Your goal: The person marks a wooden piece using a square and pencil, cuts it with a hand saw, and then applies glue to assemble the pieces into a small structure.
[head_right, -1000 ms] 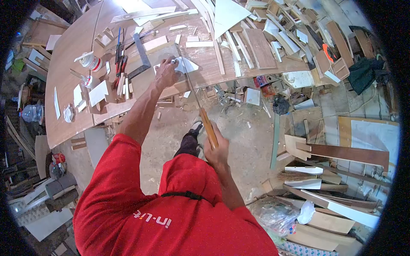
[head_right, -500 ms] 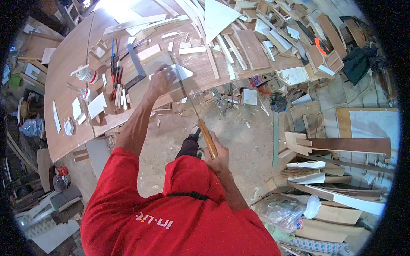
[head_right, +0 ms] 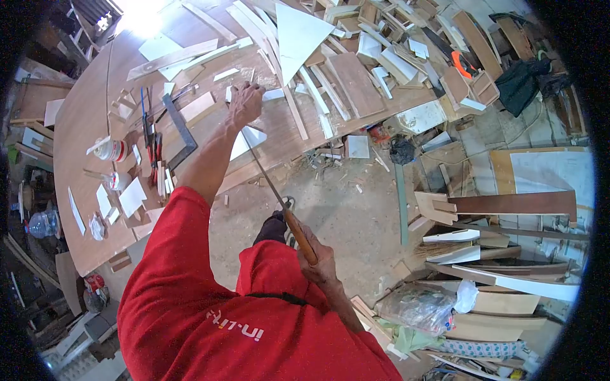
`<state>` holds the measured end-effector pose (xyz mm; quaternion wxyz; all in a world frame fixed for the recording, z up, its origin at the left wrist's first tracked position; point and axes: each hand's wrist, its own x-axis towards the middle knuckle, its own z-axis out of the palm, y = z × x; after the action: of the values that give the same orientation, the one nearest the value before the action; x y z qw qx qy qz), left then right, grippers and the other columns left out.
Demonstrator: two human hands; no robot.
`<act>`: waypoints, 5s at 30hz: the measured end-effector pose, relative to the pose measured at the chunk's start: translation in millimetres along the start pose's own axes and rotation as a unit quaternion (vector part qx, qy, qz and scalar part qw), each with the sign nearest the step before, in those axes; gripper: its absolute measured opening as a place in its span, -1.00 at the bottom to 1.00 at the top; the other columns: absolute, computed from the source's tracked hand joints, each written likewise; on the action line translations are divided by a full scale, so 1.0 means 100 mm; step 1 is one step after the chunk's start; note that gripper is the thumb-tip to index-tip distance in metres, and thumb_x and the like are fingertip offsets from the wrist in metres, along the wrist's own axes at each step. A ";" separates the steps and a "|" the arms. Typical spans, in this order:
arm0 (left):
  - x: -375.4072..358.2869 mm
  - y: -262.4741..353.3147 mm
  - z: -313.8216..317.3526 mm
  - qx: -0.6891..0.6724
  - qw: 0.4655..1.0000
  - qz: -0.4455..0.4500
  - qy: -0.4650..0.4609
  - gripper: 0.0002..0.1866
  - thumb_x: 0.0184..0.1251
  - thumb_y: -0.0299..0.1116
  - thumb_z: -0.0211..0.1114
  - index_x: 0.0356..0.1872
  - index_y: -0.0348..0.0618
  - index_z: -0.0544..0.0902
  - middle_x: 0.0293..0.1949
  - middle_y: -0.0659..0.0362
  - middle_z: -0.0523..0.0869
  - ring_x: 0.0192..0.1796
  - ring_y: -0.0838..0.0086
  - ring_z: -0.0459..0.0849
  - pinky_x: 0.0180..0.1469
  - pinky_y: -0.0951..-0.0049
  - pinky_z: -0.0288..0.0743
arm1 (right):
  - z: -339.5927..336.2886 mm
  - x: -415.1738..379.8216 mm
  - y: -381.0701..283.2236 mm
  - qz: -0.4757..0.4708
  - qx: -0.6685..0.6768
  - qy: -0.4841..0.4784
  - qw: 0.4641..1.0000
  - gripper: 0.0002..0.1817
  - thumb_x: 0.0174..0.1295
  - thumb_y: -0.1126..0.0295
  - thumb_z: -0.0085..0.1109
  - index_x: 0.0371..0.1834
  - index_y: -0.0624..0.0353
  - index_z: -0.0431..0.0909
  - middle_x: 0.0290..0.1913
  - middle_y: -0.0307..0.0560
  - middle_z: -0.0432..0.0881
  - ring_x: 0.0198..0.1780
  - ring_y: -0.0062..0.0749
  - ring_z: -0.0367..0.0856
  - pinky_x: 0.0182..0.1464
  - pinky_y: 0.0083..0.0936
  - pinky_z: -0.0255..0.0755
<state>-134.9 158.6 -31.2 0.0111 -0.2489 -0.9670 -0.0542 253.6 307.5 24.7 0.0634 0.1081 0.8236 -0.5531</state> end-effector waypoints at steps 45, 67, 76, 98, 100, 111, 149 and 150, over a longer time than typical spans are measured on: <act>0.10 -0.62 -0.18 -0.319 0.942 -0.097 0.037 -0.77 0.10 -0.49 0.16 -0.23 -0.30 0.68 -0.42 -0.13 0.69 -0.37 0.15 0.68 -0.28 0.25 0.56 | -0.05 0.07 -0.03 0.032 0.051 0.025 0.998 -0.45 0.16 0.55 0.13 0.29 0.20 0.39 -0.31 -0.17 0.57 -0.35 -0.63 0.42 -0.23 -0.66 0.39; -3.08 -2.19 -1.56 0.074 0.957 -0.278 -0.039 -0.89 0.07 -0.45 0.19 -0.46 -0.16 0.68 -0.40 -0.09 0.68 -0.28 0.03 0.67 -0.18 0.13 0.53 | -0.32 0.28 0.17 -0.067 0.031 -0.034 0.997 -0.46 0.15 0.62 0.04 0.29 0.30 0.37 0.10 0.10 0.58 0.11 -0.32 0.56 0.16 -0.48 0.37; -3.52 -2.19 -1.36 0.059 0.943 -0.307 -0.111 -0.86 0.09 -0.42 0.17 -0.46 -0.08 0.72 -0.45 -0.09 0.68 -0.32 -0.01 0.68 -0.24 0.06 0.53 | -0.38 0.36 0.26 -0.049 0.012 -0.050 0.997 -0.46 0.18 0.63 0.07 0.30 0.35 0.36 0.09 0.08 0.58 0.09 -0.38 0.54 0.15 -0.51 0.36; -3.60 -1.97 -1.17 0.063 0.942 -0.311 -0.108 -0.90 0.08 -0.47 0.20 -0.44 -0.07 0.68 -0.47 0.00 0.67 -0.34 0.07 0.69 -0.32 0.13 0.52 | -0.36 0.36 0.24 -0.046 0.008 -0.058 0.997 -0.44 0.18 0.57 0.10 0.32 0.37 0.33 0.14 0.17 0.56 0.13 -0.24 0.57 0.17 -0.45 0.40; -3.61 -2.00 -1.13 0.080 0.942 -0.306 -0.110 -0.89 0.08 -0.48 0.19 -0.43 -0.07 0.68 -0.46 0.01 0.68 -0.34 0.07 0.69 -0.32 0.13 0.52 | -0.36 0.36 0.27 -0.050 0.004 -0.054 0.997 -0.43 0.18 0.57 0.10 0.32 0.37 0.33 0.15 0.17 0.56 0.13 -0.24 0.57 0.17 -0.45 0.40; -3.60 -2.04 -1.04 0.076 0.939 -0.313 -0.124 -0.89 0.13 -0.44 0.17 -0.42 -0.08 0.67 -0.42 -0.01 0.68 -0.27 0.07 0.70 -0.27 0.13 0.55 | -0.35 0.36 0.31 -0.047 0.004 -0.049 0.998 -0.43 0.16 0.57 0.10 0.31 0.39 0.33 0.17 0.20 0.55 0.18 -0.22 0.55 0.22 -0.41 0.38; -1.78 0.34 -0.01 -0.184 0.969 -0.125 0.111 -0.44 0.04 -0.43 0.28 0.16 -0.16 0.42 0.24 -0.09 0.38 0.33 -0.07 0.27 0.35 0.09 0.22 | -0.34 0.34 0.32 -0.028 0.020 -0.048 0.998 -0.42 0.17 0.59 0.06 0.34 0.38 0.31 0.15 0.11 0.55 0.11 -0.35 0.54 0.14 -0.50 0.40; -1.73 0.32 0.04 -0.184 0.969 -0.123 0.110 -0.44 0.04 -0.43 0.28 0.16 -0.16 0.42 0.24 -0.09 0.38 0.33 -0.07 0.27 0.35 0.09 0.22 | -0.34 0.34 0.31 -0.027 0.020 -0.046 0.998 -0.42 0.17 0.59 0.06 0.34 0.38 0.31 0.15 0.11 0.55 0.11 -0.35 0.54 0.14 -0.50 0.40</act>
<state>32.2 104.1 -40.6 0.0647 -0.1180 -0.9563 -0.2594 229.0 354.1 2.4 0.0839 0.0619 0.8114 -0.5751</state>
